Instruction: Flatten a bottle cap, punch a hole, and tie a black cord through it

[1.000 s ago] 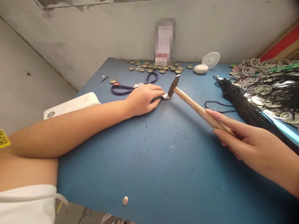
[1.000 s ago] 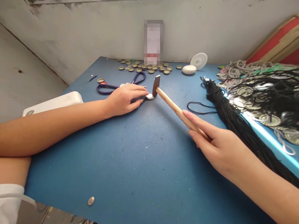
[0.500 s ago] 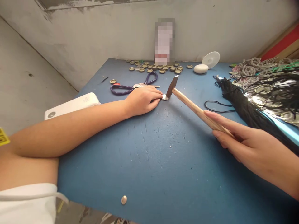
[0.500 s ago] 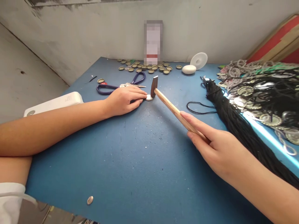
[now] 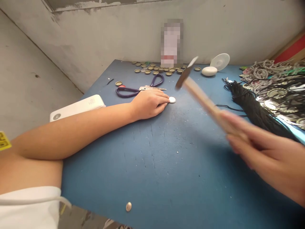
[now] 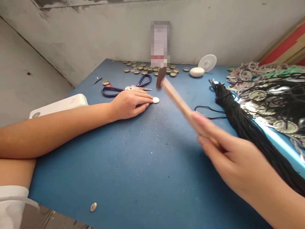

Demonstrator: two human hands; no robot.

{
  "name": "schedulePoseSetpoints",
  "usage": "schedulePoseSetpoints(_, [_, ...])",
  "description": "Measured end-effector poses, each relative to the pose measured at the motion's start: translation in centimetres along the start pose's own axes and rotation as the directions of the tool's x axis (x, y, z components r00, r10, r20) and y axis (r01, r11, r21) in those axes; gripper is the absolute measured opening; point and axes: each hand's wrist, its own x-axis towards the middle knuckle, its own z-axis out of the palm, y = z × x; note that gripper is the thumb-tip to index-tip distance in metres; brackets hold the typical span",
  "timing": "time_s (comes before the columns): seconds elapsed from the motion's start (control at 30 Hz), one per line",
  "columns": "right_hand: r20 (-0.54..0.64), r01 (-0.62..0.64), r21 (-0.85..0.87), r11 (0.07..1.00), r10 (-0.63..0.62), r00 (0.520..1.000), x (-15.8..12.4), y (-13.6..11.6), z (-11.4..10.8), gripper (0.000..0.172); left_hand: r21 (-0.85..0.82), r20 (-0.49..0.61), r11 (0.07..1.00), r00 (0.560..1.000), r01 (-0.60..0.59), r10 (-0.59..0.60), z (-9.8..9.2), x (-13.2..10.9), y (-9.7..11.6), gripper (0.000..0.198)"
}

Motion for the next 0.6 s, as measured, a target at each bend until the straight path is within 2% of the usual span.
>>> schedulePoseSetpoints(0.1, [0.118,-0.014,0.033,0.999,0.010,0.993,0.8,-0.4,0.1,0.056,0.007,0.015,0.999,0.999,0.041,-0.041,-0.1,0.0,0.1,0.027])
schedulePoseSetpoints(0.27, [0.109,-0.107,0.062,0.992,0.099,0.989,0.9,-1.5,-0.3,0.061,0.015,0.020,0.999,0.999,0.039,-0.040,-0.1,0.0,0.2,0.028])
schedulePoseSetpoints(0.37, [0.030,-0.170,0.194,0.966,0.167,0.986,0.3,-1.9,-0.4,0.063,-0.005,0.013,1.000,1.000,0.020,-0.020,-0.1,0.0,0.1,0.030])
schedulePoseSetpoints(0.43, [-0.085,-0.146,0.248,0.958,0.171,0.982,0.1,-1.8,-0.5,0.062,-0.016,0.012,1.000,1.000,0.021,-0.020,-0.1,0.0,0.1,0.030])
schedulePoseSetpoints(0.47, [-0.105,-0.129,0.231,0.964,0.156,0.982,0.1,-1.7,-0.5,0.061,-0.020,0.014,0.999,1.000,0.025,-0.025,-0.1,0.0,0.1,0.030])
schedulePoseSetpoints(0.5, [-0.090,-0.112,0.194,0.975,0.131,0.987,0.2,-1.5,-0.5,0.059,-0.022,0.016,0.999,0.999,0.031,-0.031,-0.1,0.0,0.1,0.030])
schedulePoseSetpoints(0.6, [0.082,-0.057,0.098,0.994,0.049,0.995,0.7,-1.0,-0.3,0.056,-0.021,0.032,0.999,0.998,0.046,-0.045,-0.2,0.0,0.2,0.029])
